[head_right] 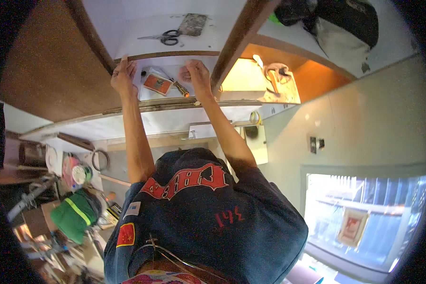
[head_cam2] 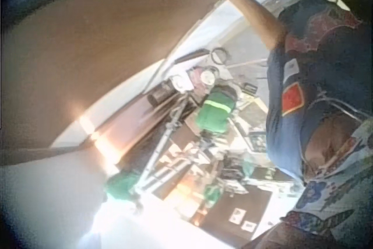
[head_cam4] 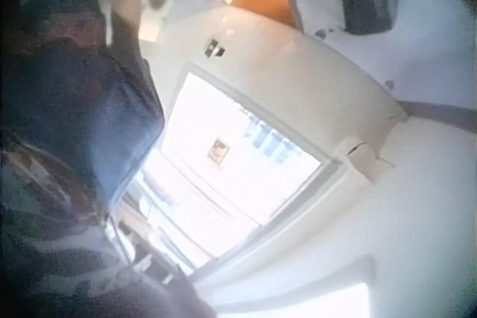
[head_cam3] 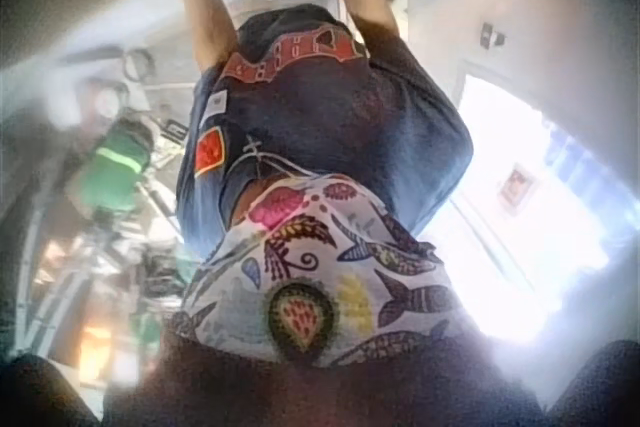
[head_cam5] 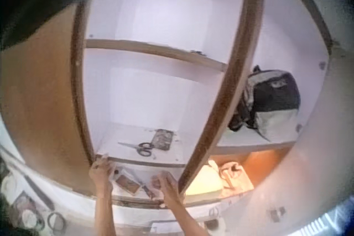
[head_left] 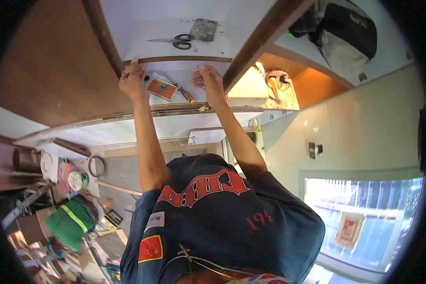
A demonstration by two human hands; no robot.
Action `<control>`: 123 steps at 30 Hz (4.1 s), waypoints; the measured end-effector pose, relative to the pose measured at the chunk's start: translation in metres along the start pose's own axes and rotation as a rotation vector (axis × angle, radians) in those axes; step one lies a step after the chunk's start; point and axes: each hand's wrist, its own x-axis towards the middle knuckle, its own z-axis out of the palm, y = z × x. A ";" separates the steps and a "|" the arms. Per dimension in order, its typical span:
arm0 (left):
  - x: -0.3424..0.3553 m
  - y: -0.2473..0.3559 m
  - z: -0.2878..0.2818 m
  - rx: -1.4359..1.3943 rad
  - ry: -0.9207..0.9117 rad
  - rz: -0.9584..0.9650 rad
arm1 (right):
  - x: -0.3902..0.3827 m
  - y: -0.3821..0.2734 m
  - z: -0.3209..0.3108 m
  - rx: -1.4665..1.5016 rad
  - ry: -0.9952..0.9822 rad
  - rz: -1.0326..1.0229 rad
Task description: The person applies a strip of edge banding to the edge of a wooden cabinet shelf. They use a utility knife to trim the excess material and scissors to cut the strip to length. The person then uses a sanding block to smooth the edges of the applied banding.
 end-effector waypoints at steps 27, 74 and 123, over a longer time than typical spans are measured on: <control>0.011 0.016 -0.008 0.149 -0.151 -0.131 | 0.029 -0.011 0.022 0.069 0.453 -0.332; 0.019 -0.033 -0.016 0.130 -0.484 0.075 | 0.066 0.048 0.006 0.260 0.247 -0.480; 0.018 0.005 -0.021 0.269 -0.563 -0.060 | 0.014 0.026 0.106 -0.038 0.194 -0.159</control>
